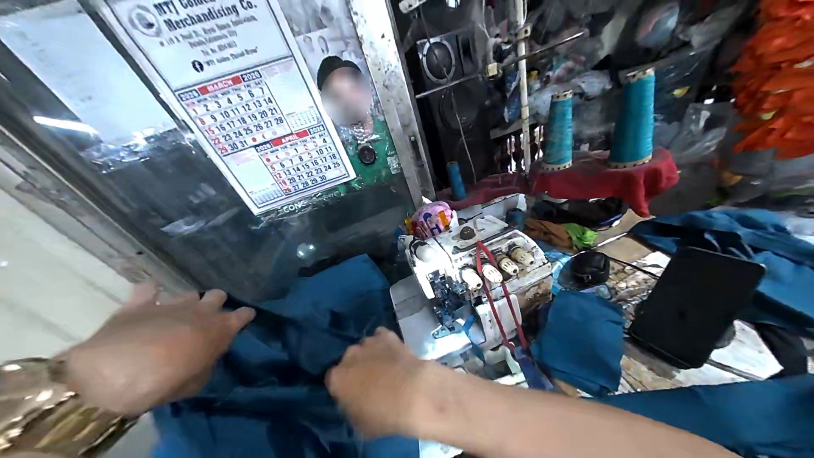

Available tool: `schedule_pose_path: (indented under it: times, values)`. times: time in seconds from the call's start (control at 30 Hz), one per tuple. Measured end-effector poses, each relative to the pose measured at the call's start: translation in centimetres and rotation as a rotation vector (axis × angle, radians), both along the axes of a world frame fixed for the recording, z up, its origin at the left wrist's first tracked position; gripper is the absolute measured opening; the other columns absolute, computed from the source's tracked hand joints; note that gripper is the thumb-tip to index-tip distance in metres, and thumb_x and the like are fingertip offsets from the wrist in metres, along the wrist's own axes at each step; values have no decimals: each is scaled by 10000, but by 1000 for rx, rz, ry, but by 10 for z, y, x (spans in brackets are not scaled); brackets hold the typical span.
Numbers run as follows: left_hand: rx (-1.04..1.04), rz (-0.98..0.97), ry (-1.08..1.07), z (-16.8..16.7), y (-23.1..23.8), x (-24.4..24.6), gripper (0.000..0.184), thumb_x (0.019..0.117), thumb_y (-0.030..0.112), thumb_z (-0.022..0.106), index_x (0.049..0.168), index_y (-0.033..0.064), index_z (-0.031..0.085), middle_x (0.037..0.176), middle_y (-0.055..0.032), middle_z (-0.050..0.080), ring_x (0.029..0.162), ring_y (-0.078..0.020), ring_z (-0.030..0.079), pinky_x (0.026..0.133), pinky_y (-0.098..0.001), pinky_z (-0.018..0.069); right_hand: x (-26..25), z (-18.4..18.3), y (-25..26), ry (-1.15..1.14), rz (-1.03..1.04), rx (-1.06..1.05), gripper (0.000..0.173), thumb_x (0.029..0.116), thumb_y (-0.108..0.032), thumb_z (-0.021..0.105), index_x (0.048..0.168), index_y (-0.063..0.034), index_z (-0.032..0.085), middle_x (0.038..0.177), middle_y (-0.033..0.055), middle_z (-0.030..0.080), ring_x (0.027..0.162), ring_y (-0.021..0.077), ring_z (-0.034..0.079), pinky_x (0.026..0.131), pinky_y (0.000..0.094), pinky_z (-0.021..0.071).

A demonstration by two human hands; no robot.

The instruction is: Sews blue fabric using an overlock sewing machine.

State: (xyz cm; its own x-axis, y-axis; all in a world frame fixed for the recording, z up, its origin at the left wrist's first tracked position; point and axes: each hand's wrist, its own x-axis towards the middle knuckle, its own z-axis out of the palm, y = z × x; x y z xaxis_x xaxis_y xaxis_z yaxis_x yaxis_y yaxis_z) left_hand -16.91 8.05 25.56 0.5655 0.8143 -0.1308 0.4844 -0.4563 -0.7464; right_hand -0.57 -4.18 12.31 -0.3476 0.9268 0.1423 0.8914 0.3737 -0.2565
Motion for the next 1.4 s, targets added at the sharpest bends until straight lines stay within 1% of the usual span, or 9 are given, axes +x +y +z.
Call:
schedule_pose_path:
  times: [0.13, 0.23, 0.43, 0.53, 0.8, 0.93, 1.1, 1.23, 1.4]
  values:
    - [185, -206, -338, -24, 11, 42, 493, 884, 213, 743, 1361, 140, 646, 1225, -239, 643, 1084, -476, 624, 919, -708, 441, -30, -22, -21, 113, 237, 517, 169, 936, -313, 682, 924, -157, 747, 828, 1, 699, 950, 215, 668, 1208, 558, 248]
    - [163, -429, -729, -77, 2, 98, 299, 1030, 253, 560, 1205, 54, 698, 1167, -283, 629, 1047, -518, 609, 890, -740, 431, 10, -45, -43, 118, 102, 426, 314, 1012, -451, 579, 939, -181, 721, 786, 4, 686, 804, 207, 690, 834, 465, 547]
    - [-96, -533, -1224, -218, 13, 157, 191, 921, 350, 699, 990, 178, 744, 943, -26, 684, 917, -250, 658, 841, -586, 490, 83, -111, -99, 206, -130, 143, 328, 1026, -400, 556, 928, -111, 674, 773, 86, 648, 719, 285, 675, 569, 506, 517]
    - [-215, -625, -1235, -216, 17, 157, 74, 924, 255, 688, 926, 186, 715, 868, 31, 638, 810, -164, 624, 787, -531, 479, 79, -113, -104, 255, -128, 190, 337, 1029, -384, 550, 924, -90, 677, 759, 91, 633, 704, 280, 660, 565, 476, 506]
    - [-358, -627, -1013, -211, 12, 162, 355, 1023, 423, 431, 1108, 264, 737, 1247, -26, 602, 1217, -284, 528, 915, -577, 433, 85, -116, -108, 255, -339, 224, 299, 1027, -384, 543, 975, -120, 672, 755, 53, 649, 724, 246, 683, 590, 451, 540]
    - [-319, -703, -1091, -203, -21, 129, 368, 1042, 385, 465, 1147, 203, 767, 1216, -46, 680, 1171, -281, 615, 934, -596, 484, 70, -125, -146, 563, -382, 381, 350, 990, -256, 659, 1303, -99, 671, 1290, 108, 681, 1258, 241, 622, 1086, 436, 503]
    - [-452, -701, -1263, -231, -49, 110, 349, 1028, 408, 509, 1230, 238, 738, 1297, 12, 663, 1232, -206, 595, 1003, -507, 489, 69, -162, -211, 537, -506, 323, 186, 1010, -225, 633, 1145, -169, 748, 983, 10, 757, 833, 134, 730, 673, 373, 609]
    - [-445, -695, -1483, -194, -82, 89, 296, 1008, 315, 586, 1158, 108, 736, 1192, -66, 681, 1130, -190, 637, 940, -401, 551, 117, -149, -236, 230, -644, 265, 225, 948, -304, 710, 1155, -218, 732, 1003, -23, 743, 845, 137, 722, 672, 392, 619]
    - [-495, -739, -1460, -194, -122, 99, 279, 978, 379, 626, 1180, 225, 742, 1231, 34, 667, 1177, -152, 611, 948, -405, 539, 151, -136, -213, 31, -660, 38, 333, 911, -251, 724, 1239, -203, 688, 955, 27, 730, 811, 243, 723, 660, 513, 595]
